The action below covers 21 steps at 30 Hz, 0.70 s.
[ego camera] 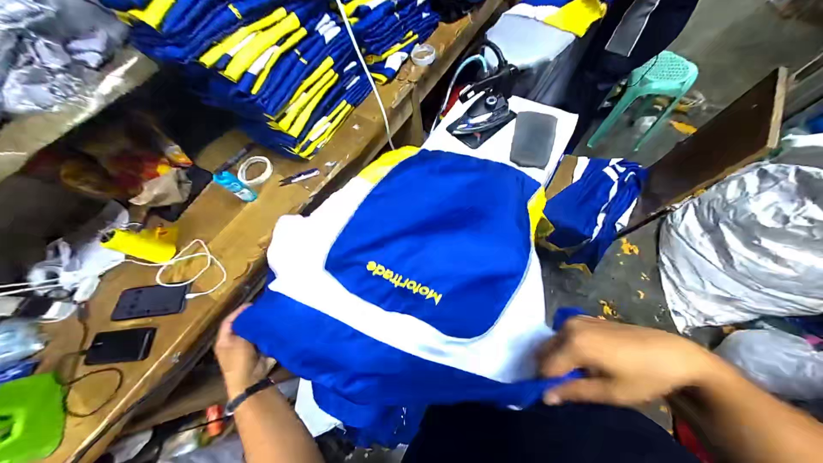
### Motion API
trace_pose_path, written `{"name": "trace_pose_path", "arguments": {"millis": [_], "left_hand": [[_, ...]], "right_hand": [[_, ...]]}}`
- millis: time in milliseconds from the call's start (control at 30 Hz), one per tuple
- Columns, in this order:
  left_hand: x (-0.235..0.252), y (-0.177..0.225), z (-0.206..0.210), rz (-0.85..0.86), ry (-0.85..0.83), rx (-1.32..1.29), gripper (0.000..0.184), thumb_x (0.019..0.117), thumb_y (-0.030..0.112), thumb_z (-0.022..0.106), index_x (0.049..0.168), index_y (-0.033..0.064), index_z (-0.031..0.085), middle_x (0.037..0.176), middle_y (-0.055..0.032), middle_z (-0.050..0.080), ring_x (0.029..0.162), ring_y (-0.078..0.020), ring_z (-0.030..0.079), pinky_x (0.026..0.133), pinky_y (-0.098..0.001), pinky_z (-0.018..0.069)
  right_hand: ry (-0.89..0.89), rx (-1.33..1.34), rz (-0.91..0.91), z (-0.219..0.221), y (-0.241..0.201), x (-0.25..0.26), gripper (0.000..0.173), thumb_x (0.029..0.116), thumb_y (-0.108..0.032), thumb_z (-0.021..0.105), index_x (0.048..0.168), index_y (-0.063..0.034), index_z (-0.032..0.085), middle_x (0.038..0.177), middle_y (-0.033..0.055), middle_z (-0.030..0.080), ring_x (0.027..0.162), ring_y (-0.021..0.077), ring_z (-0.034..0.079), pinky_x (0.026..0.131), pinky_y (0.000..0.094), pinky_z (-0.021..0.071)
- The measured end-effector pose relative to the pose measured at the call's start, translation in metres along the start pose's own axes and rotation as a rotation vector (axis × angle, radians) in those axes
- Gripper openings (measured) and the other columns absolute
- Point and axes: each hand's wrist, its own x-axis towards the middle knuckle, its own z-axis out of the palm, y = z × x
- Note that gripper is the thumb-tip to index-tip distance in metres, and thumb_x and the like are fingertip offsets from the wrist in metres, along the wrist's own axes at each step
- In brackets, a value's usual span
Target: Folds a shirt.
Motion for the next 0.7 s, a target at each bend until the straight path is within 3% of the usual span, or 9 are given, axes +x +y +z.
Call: {"name": "trace_pose_path", "arguments": {"millis": [33,100,167,267,400,467,567,633,700], "left_hand": [[-0.01,-0.034,-0.003,-0.089,0.022,0.007,0.035,0.1046,0.009,0.045,0.135,-0.0061,0.054,0.12,-0.0088,0.067,0.102,-0.0069,0.066,0.092,-0.0289,0.056],[-0.028,-0.084,-0.009,-0.308,0.093,0.111,0.038,0.1052,0.008,0.048,0.141,-0.0032,0.054,0.127,-0.0166,0.066,0.104,-0.0142,0.066,0.092,-0.0344,0.0551],[-0.047,-0.117,-0.013,-0.512,0.142,0.24,0.039,0.1074,0.009,0.047,0.145,-0.0021,0.048,0.127,-0.0219,0.06,0.095,-0.0193,0.062,0.084,-0.0362,0.0531],[-0.086,-0.127,-0.021,-0.463,0.236,0.37,0.046,0.1051,0.011,0.052,0.146,-0.0089,0.045,0.143,-0.0326,0.052,0.125,-0.0374,0.058,0.107,-0.0491,0.0463],[-0.158,-0.106,-0.003,-0.391,0.495,0.452,0.056,0.1021,0.023,0.061,0.139,-0.0169,0.047,0.14,-0.0386,0.05,0.133,-0.0444,0.05,0.114,-0.0496,0.0392],[-0.188,-0.09,0.017,-0.545,0.575,0.345,0.065,0.1034,0.031,0.06,0.142,-0.0172,0.04,0.135,-0.0356,0.053,0.123,-0.035,0.055,0.107,-0.0452,0.0447],[-0.217,-0.084,0.045,-0.796,0.648,0.222,0.059,0.1033,0.047,0.055,0.126,-0.0074,0.054,0.098,-0.0147,0.063,0.081,-0.0156,0.061,0.074,-0.0376,0.0549],[-0.232,-0.074,0.058,-0.925,0.624,0.019,0.057,0.1045,0.049,0.051,0.134,0.0006,0.055,0.111,-0.0146,0.067,0.094,-0.0208,0.065,0.082,-0.0449,0.0558],[-0.237,-0.071,0.061,-0.838,0.617,-0.054,0.033,0.1085,0.035,0.047,0.12,0.0064,0.059,0.093,-0.0005,0.068,0.08,-0.0083,0.067,0.073,-0.0322,0.0594]], "right_hand": [[-0.019,0.056,0.045,0.01,0.02,0.012,0.034,0.0987,-0.031,0.063,0.075,-0.0069,0.067,0.068,0.0047,0.062,0.062,0.0163,0.06,0.058,0.0393,0.0491],[-0.123,0.065,0.177,0.021,0.056,0.033,0.024,0.099,-0.026,0.067,0.101,-0.005,0.078,0.092,0.0125,0.072,0.087,0.026,0.068,0.082,0.0492,0.0545],[-0.224,-0.001,0.336,0.021,0.083,0.053,0.031,0.1,-0.024,0.068,0.127,-0.0084,0.073,0.12,0.0187,0.069,0.117,0.0356,0.063,0.106,0.0562,0.0466],[-0.153,-0.072,0.475,-0.006,0.13,0.079,0.035,0.1023,-0.022,0.065,0.132,-0.0046,0.068,0.132,0.0229,0.064,0.127,0.0388,0.058,0.112,0.0558,0.0418],[0.229,-0.287,0.552,-0.067,0.226,0.113,0.023,0.0997,-0.015,0.067,0.117,-0.0012,0.073,0.123,0.0247,0.066,0.118,0.0418,0.062,0.102,0.0599,0.0501],[0.334,-0.338,0.68,-0.107,0.271,0.138,0.029,0.1005,-0.015,0.065,0.123,0.0022,0.069,0.133,0.0306,0.059,0.127,0.0489,0.055,0.105,0.064,0.0461],[0.432,-0.369,0.873,-0.158,0.332,0.173,0.049,0.1008,-0.023,0.064,0.139,0.0062,0.056,0.148,0.0373,0.044,0.135,0.0574,0.043,0.105,0.0703,0.0414],[0.412,-0.338,1.021,-0.18,0.365,0.194,0.065,0.1013,-0.039,0.064,0.146,0.0057,0.049,0.148,0.0378,0.044,0.138,0.0571,0.042,0.106,0.0715,0.04],[0.342,-0.274,1.133,-0.192,0.385,0.213,0.075,0.1,-0.053,0.062,0.146,0.0055,0.048,0.143,0.0373,0.05,0.137,0.0556,0.045,0.107,0.0718,0.0386]]}}
